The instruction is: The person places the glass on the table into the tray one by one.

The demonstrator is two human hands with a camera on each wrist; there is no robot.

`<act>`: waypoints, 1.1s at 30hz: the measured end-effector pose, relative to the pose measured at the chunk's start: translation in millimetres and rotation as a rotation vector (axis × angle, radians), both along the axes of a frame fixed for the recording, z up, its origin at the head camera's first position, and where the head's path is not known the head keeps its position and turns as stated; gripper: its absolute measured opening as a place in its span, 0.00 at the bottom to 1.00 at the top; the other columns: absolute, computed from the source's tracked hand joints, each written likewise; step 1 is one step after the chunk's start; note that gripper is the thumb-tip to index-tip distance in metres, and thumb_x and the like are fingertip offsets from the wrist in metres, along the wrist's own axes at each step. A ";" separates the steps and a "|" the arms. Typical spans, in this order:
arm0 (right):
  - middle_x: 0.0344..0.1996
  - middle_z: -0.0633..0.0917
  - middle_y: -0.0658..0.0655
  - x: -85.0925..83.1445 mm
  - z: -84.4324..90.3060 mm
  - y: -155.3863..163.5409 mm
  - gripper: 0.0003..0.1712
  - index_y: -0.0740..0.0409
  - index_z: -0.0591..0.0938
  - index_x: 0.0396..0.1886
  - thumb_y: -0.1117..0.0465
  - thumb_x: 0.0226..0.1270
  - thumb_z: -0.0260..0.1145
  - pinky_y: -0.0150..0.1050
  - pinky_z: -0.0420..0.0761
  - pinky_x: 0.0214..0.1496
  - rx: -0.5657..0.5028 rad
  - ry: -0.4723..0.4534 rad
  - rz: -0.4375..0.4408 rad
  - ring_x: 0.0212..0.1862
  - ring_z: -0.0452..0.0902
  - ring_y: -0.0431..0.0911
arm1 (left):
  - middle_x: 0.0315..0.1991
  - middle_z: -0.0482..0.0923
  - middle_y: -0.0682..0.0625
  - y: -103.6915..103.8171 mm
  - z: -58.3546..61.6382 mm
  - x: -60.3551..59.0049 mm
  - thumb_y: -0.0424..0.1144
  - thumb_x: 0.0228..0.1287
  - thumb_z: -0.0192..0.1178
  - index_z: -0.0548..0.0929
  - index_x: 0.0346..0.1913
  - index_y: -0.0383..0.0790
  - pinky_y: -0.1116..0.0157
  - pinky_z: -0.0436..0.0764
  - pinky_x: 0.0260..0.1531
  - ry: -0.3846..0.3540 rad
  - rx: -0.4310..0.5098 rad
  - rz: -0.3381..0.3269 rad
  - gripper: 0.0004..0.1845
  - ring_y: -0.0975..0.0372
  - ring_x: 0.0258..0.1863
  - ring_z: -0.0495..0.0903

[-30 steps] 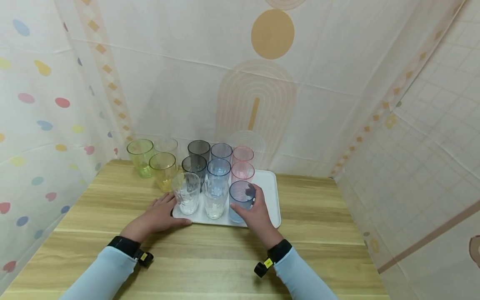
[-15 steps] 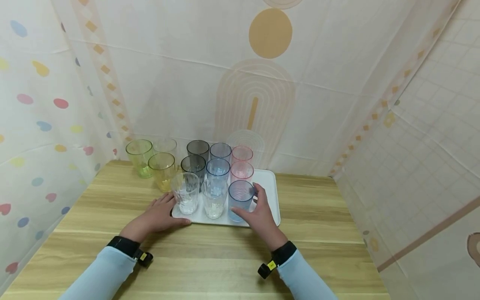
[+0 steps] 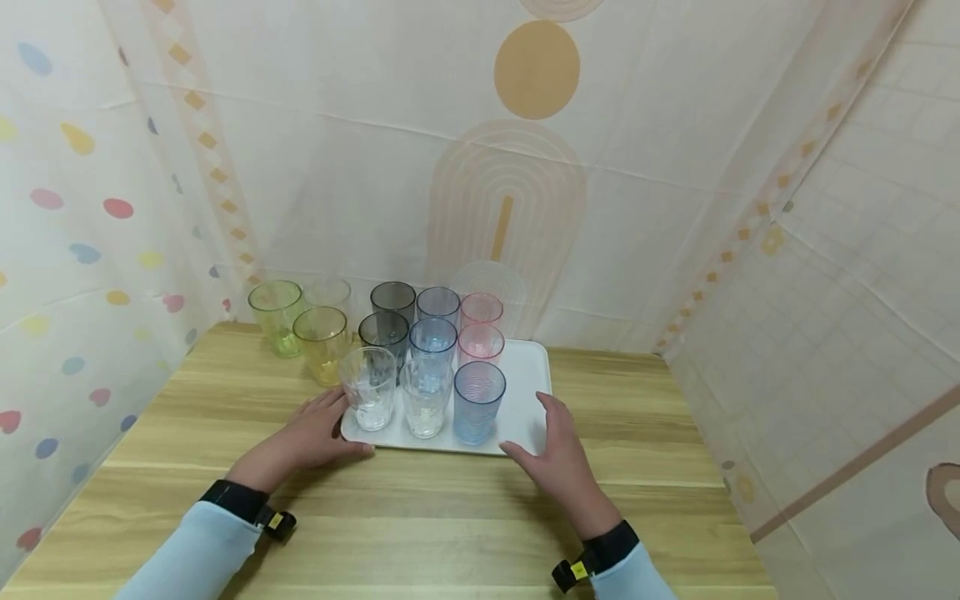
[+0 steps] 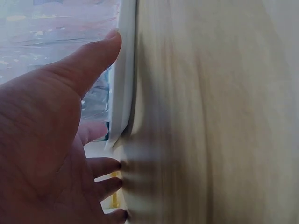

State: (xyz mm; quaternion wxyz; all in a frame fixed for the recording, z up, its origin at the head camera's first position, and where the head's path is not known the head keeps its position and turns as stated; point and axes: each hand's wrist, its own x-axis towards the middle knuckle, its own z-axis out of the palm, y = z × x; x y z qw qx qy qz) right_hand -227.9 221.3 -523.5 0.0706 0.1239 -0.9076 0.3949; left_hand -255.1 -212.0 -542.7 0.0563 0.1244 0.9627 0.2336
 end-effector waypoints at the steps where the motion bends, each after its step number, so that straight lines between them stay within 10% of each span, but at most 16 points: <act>1: 0.82 0.67 0.67 2.8 -1.7 3.2 0.57 0.62 0.61 0.86 0.47 0.70 0.83 0.69 0.66 0.81 0.028 0.018 0.005 0.82 0.63 0.65 | 0.84 0.54 0.21 -2.5 0.3 2.5 0.70 0.61 0.77 0.63 0.83 0.24 0.26 0.54 0.79 0.007 0.016 -0.006 0.65 0.27 0.83 0.53; 9: 0.77 0.73 0.74 33.1 -13.8 28.0 0.58 0.70 0.66 0.82 0.47 0.64 0.86 0.73 0.69 0.77 0.173 0.218 0.022 0.77 0.67 0.72 | 0.78 0.69 0.25 -33.2 12.0 8.0 0.61 0.69 0.76 0.68 0.82 0.28 0.32 0.69 0.75 0.006 0.167 0.021 0.52 0.30 0.77 0.69; 14: 0.77 0.73 0.73 46.8 -18.6 38.2 0.60 0.68 0.66 0.83 0.48 0.61 0.88 0.73 0.70 0.75 0.207 0.244 -0.005 0.77 0.68 0.72 | 0.71 0.76 0.24 -51.2 25.6 -0.6 0.59 0.79 0.67 0.74 0.76 0.28 0.30 0.78 0.66 0.045 0.202 0.188 0.40 0.30 0.69 0.76; 21: 0.80 0.69 0.74 58.0 -27.3 48.2 0.62 0.65 0.62 0.86 0.44 0.64 0.86 0.73 0.68 0.78 0.218 0.159 -0.054 0.79 0.65 0.72 | 0.75 0.67 0.26 -55.5 19.8 -31.9 0.68 0.72 0.69 0.59 0.83 0.28 0.31 0.73 0.70 0.259 0.397 0.432 0.57 0.31 0.73 0.69; 33: 0.81 0.68 0.73 66.6 -28.2 49.3 0.62 0.68 0.61 0.86 0.42 0.66 0.84 0.73 0.69 0.77 0.226 0.136 -0.080 0.79 0.65 0.72 | 0.81 0.56 0.29 -49.5 8.6 -67.8 0.63 0.69 0.76 0.47 0.89 0.36 0.32 0.68 0.74 0.337 0.564 0.391 0.64 0.35 0.77 0.62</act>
